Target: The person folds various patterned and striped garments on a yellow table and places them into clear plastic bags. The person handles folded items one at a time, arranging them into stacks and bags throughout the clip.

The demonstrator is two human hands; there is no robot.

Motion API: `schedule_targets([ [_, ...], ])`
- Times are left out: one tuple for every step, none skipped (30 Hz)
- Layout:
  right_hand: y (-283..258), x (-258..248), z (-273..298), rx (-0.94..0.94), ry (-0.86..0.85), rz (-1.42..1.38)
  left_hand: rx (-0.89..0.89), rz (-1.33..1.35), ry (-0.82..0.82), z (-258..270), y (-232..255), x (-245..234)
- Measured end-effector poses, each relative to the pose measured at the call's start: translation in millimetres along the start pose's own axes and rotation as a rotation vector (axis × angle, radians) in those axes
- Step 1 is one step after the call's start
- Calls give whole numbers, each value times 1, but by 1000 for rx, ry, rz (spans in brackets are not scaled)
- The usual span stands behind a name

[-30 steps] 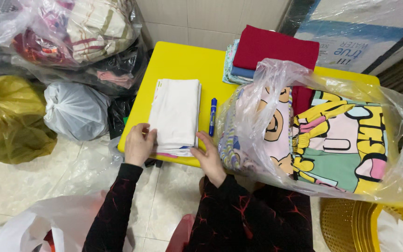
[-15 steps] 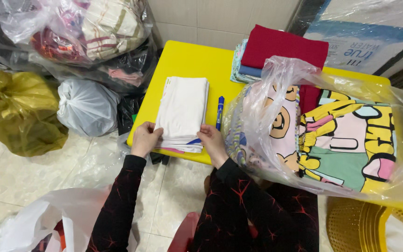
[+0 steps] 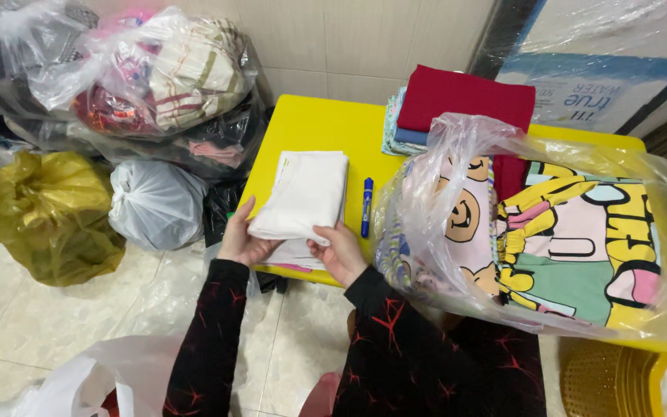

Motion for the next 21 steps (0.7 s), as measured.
schedule_targets([
  [1,2,13,9,10,31,-62,16,45,-3,5,2],
  [1,5,25,19,19,61,-24,-162,40,-7,8,2],
  [-1,8,36,18,21,61,14,-342,29,-10,10,3],
  [-3,11,46,17,24,61,54,-521,18,-13,12,2],
  [-7,14,52,20,26,62,44,-574,1,-14,12,0],
  [-15,17,51,21,39,-25,35,-626,-15,-14,11,-4],
  [-21,19,50,28,54,-113,23,-676,-26,-9,7,-12],
  [-27,20,49,35,68,-201,49,-713,-41,-3,5,-21],
  [-30,22,47,38,37,-222,74,-751,-56,7,4,-31],
  [-33,25,48,40,6,-242,99,-788,-71,18,2,-41],
  [-38,27,47,35,-26,-263,99,-804,-26,28,2,-51],
  [-36,31,52,61,11,-122,99,-819,19,44,1,-64],
  [-33,39,59,78,47,15,78,-824,40,62,2,-76],
  [-31,46,69,96,85,151,58,-829,61,79,0,-90],
  [-24,52,86,28,38,257,20,-828,104,100,-6,-106],
  [-17,58,106,-40,-6,363,-14,-834,139,120,-11,-121],
  [-14,63,127,-176,-84,450,-49,-855,182,140,-19,-133],
  [-13,67,148,-311,-161,538,-73,-887,217,157,-27,-139],
  [-16,69,170,-410,-231,580,-84,-933,230,167,-33,-137],
  [-20,69,194,-509,-299,624,-80,-992,223,172,-40,-129],
  [-27,62,216,-429,-297,694,-67,-1062,190,173,-50,-114],
])
Point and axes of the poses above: each hand's wrist, its own z-axis away from the middle knuckle, its own x-axis out of the palm, y = z × x, the point moved 1 cm from there along -z, towards the middle knuckle, and after that the axes turned 9 degrees about z, right-handed, at the moved point
